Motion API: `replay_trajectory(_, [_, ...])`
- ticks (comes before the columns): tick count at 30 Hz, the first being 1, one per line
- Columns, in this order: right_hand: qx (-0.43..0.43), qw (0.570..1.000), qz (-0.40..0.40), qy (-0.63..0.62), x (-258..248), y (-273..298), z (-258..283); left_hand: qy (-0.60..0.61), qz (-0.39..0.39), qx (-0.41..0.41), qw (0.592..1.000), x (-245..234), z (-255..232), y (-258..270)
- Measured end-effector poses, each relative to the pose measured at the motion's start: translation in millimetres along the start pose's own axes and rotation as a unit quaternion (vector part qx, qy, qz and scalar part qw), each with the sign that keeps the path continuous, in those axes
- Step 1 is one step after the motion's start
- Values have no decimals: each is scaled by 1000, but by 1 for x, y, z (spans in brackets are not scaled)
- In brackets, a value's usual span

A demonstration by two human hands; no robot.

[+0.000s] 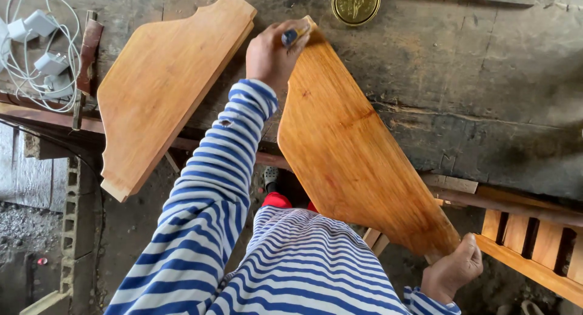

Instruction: Applying a wood finish to furniture components using a paintbrush

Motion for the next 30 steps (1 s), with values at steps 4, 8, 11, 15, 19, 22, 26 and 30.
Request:
replay_trajectory(4, [-14, 1000, 5, -2, 3, -1, -2, 11, 57, 11, 998, 9, -20, 20])
replay_trajectory(8, [-24, 999, -5, 28, 0, -9, -16, 23, 129, 56, 990, 19, -61, 84])
replay_trajectory(11, [-24, 999, -10, 23, 1, -15, -26, 99, 229, 97, 964, 32, -95, 144])
replay_trajectory(15, [-10, 1000, -20, 11, 1, -27, -50, 188, 379, 9, 906, 56, -113, 216])
replay_trajectory(19, [20, 1000, -13, -5, 12, -21, -38, 222, 396, -99, 886, 68, -78, 230])
replay_trajectory(22, [11, 1000, 0, 7, 13, -34, -63, 201, 307, -99, 925, 38, -43, 184])
replay_trajectory(26, [29, 998, 1, 50, 21, -31, -65, 56, 151, -78, 984, 22, 9, 114])
replay_trajectory(30, [33, 999, 16, 28, 25, -23, -52, 34, -30, -29, 999, 2, 8, 84])
Point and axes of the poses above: each hand's wrist, its own y-axis away from the middle knuckle, its own x-axis out of the palm, z = x × y, the point moved 6 cm from there along -y, towards the middle knuckle, and after that the axes turned 14 degrees about -x, right-handed, at the moved point
